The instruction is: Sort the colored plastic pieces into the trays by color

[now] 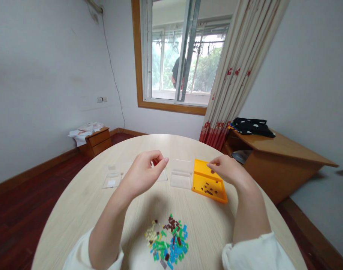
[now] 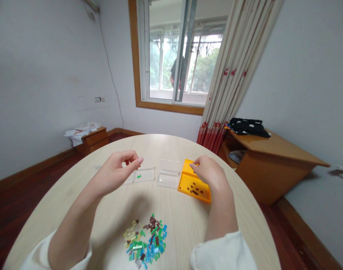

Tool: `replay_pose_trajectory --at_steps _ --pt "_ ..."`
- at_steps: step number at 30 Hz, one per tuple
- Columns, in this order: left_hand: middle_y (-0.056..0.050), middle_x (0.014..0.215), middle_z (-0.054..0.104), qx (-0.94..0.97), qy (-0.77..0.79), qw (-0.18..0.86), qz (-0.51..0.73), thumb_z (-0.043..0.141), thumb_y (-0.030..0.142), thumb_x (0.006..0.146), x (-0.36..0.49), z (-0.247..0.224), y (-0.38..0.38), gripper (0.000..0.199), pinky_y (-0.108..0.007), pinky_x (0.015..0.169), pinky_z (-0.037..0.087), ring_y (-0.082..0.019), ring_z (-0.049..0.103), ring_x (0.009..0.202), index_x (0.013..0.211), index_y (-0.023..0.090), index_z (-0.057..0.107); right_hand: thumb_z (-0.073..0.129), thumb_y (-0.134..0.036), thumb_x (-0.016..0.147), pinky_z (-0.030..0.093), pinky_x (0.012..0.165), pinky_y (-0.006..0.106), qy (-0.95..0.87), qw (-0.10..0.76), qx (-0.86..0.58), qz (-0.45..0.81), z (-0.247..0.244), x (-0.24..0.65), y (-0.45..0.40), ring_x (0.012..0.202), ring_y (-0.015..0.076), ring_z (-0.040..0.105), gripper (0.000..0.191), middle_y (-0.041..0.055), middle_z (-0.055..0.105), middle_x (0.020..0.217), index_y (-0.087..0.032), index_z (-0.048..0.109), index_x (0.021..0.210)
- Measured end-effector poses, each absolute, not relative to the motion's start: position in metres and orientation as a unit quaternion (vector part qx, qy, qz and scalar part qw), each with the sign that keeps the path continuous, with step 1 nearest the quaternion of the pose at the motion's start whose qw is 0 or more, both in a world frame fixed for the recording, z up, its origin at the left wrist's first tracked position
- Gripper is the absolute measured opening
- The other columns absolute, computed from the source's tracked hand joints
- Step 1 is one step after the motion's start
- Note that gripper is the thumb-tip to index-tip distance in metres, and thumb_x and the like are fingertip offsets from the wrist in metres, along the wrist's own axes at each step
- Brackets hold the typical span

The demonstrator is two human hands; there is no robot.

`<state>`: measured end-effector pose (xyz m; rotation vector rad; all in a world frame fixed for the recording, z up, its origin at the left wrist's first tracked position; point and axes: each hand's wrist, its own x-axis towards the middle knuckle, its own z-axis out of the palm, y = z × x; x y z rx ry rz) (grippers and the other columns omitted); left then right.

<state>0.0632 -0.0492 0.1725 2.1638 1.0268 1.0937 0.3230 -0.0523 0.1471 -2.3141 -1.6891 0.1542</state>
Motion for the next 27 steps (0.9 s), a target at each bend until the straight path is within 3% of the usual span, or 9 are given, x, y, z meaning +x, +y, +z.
replay_pose_trajectory --at_steps 16,27 --pt "0.002 0.053 0.048 0.794 0.392 0.24 0.399 0.047 0.037 0.079 0.061 0.172 -0.05 0.032 -0.023 0.053 0.033 -0.012 0.043 0.054 0.054 0.017 0.048 0.053 -0.03 0.081 0.046 0.07 0.028 -0.612 0.163 -0.772 0.06 0.157 0.311 -0.065 0.091 0.0244 0.065 0.029 0.0114 0.071 0.099 -0.016 0.071 0.099" --pt "0.002 0.056 0.053 0.805 0.392 0.218 0.388 0.045 0.033 0.08 0.061 0.158 -0.044 0.027 -0.024 0.054 0.034 -0.013 0.047 0.056 0.059 0.017 0.052 0.053 -0.027 0.084 0.045 0.072 0.029 -0.718 0.192 -0.663 0.09 0.147 0.261 -0.072 0.085 0.0224 0.066 0.027 0.0111 0.072 0.095 -0.015 0.07 0.1"
